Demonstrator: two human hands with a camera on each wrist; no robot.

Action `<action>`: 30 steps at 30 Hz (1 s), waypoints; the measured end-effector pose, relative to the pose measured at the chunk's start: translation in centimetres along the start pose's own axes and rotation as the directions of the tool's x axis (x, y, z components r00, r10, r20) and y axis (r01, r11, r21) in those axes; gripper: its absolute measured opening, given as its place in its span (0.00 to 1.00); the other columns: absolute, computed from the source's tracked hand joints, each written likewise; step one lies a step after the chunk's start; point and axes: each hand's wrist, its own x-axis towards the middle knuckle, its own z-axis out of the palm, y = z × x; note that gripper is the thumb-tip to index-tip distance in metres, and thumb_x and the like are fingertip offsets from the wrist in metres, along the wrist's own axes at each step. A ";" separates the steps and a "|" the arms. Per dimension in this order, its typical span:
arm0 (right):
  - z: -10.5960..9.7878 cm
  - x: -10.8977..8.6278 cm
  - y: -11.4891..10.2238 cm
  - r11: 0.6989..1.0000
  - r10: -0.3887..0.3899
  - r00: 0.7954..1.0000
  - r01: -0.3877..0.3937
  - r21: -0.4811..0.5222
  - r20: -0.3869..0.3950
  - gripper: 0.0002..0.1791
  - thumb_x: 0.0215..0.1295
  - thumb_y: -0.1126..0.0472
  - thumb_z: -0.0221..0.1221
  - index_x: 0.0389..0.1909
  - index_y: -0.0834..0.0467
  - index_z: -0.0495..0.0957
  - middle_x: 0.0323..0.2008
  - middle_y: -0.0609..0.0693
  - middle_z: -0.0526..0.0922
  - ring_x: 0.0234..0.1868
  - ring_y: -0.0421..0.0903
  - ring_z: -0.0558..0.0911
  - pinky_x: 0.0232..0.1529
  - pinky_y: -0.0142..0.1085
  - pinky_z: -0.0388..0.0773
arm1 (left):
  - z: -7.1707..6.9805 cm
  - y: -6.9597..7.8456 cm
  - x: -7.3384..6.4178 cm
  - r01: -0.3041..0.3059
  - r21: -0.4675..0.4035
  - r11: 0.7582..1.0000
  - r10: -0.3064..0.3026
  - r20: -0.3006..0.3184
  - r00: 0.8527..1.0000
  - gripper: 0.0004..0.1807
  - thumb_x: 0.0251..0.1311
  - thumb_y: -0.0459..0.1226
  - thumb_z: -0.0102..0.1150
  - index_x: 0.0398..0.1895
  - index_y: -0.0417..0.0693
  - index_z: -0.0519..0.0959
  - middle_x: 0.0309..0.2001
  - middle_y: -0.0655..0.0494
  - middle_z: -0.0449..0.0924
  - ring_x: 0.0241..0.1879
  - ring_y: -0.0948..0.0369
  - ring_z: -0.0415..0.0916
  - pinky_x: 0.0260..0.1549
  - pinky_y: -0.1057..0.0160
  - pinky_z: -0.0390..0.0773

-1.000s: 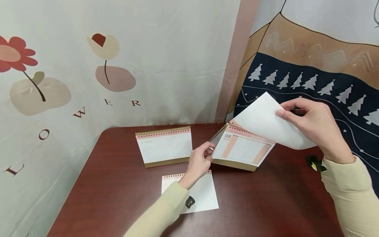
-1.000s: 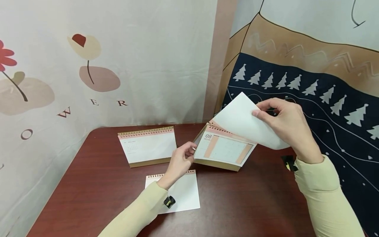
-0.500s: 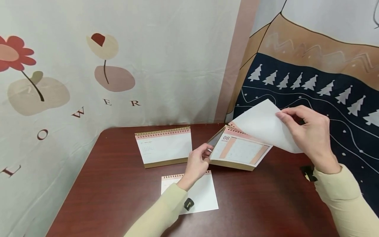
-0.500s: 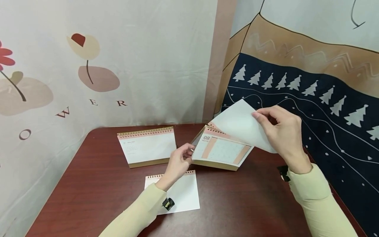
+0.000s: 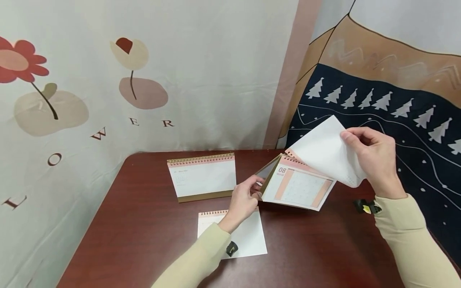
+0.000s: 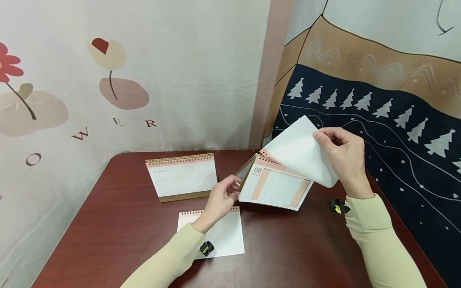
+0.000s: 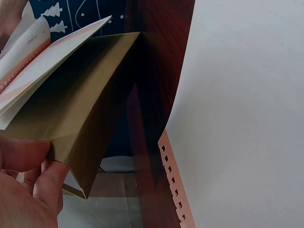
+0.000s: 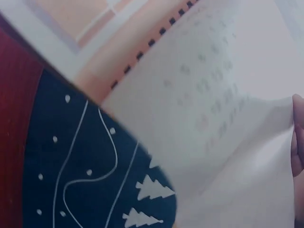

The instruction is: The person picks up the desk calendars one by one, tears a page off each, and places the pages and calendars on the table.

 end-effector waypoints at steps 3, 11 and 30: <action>0.3 0.0 0.1 0.998 0.031 0.999 -0.029 0.048 -0.023 0.16 0.65 0.51 0.65 0.45 0.59 0.86 0.32 0.33 0.82 0.37 0.39 0.74 0.33 0.28 0.69 | 0.1 0.1 0.0 0.004 -0.001 1.000 -0.004 0.000 1.000 0.21 0.51 0.23 0.58 0.43 0.55 0.83 0.30 0.58 0.85 0.28 0.68 0.77 0.35 0.67 0.74; 1.0 0.1 0.2 0.987 0.094 0.993 -0.083 0.138 -0.071 0.16 0.65 0.52 0.65 0.45 0.59 0.86 0.34 0.36 0.83 0.40 0.39 0.73 0.39 0.32 0.66 | 0.0 0.5 0.0 0.000 0.012 1.000 0.000 -0.006 1.000 0.20 0.52 0.24 0.58 0.44 0.56 0.83 0.30 0.58 0.84 0.27 0.68 0.76 0.34 0.67 0.73; 0.5 0.0 0.1 0.983 0.129 0.990 -0.120 0.140 -0.056 0.15 0.63 0.53 0.66 0.44 0.59 0.87 0.32 0.34 0.84 0.38 0.40 0.74 0.36 0.29 0.70 | 0.1 0.6 -0.1 0.000 0.022 1.000 0.001 -0.009 1.000 0.20 0.52 0.25 0.58 0.43 0.56 0.83 0.30 0.58 0.84 0.27 0.69 0.77 0.32 0.68 0.73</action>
